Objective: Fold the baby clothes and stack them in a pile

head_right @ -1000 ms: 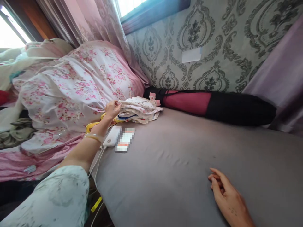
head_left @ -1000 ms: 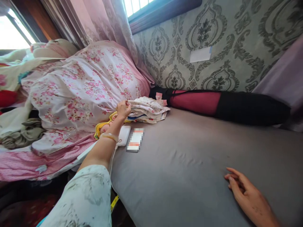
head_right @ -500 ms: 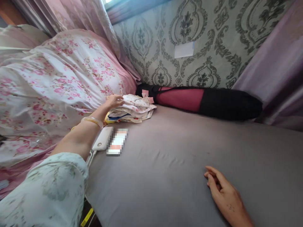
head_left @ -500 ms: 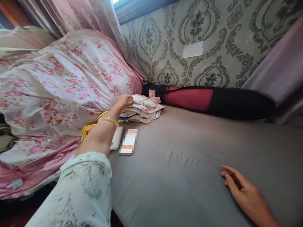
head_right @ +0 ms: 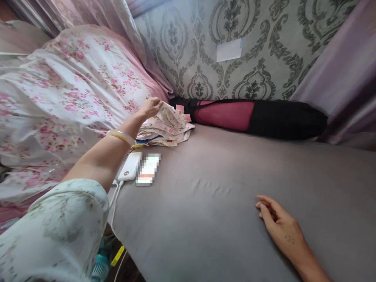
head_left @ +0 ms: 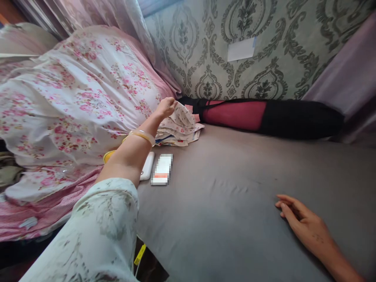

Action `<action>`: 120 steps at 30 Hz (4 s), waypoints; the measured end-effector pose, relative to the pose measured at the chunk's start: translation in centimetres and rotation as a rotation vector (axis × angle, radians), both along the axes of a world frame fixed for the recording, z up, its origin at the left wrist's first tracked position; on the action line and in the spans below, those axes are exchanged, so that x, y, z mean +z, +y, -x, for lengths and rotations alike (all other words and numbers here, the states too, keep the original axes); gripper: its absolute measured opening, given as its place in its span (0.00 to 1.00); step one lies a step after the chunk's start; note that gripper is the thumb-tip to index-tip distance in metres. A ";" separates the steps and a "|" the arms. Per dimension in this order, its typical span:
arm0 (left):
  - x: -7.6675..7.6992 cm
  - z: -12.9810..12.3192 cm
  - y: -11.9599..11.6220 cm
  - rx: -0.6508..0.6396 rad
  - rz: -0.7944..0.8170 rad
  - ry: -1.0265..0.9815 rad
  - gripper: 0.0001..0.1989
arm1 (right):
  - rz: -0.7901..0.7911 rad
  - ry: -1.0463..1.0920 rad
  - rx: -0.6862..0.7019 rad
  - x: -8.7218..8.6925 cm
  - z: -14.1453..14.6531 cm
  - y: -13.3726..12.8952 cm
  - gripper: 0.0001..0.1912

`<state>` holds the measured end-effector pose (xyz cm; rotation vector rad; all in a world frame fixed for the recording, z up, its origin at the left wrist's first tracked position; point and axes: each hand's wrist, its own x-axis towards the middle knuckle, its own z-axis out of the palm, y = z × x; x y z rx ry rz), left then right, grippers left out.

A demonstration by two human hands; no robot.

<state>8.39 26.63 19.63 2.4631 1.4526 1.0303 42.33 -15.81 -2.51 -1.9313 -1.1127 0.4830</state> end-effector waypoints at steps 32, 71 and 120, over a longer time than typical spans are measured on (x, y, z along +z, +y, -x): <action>-3.9 -22.3 -24.4 -0.729 0.773 -0.966 0.12 | -0.276 0.327 -0.127 6.4 7.3 7.0 0.19; -12.0 -16.6 -27.8 -0.537 0.682 -0.410 0.20 | -0.021 0.303 0.137 16.1 -1.8 -1.3 0.25; 1.8 -12.0 -24.1 -0.508 -0.145 -0.348 0.10 | -0.321 -0.420 0.081 24.1 -4.0 -2.4 0.21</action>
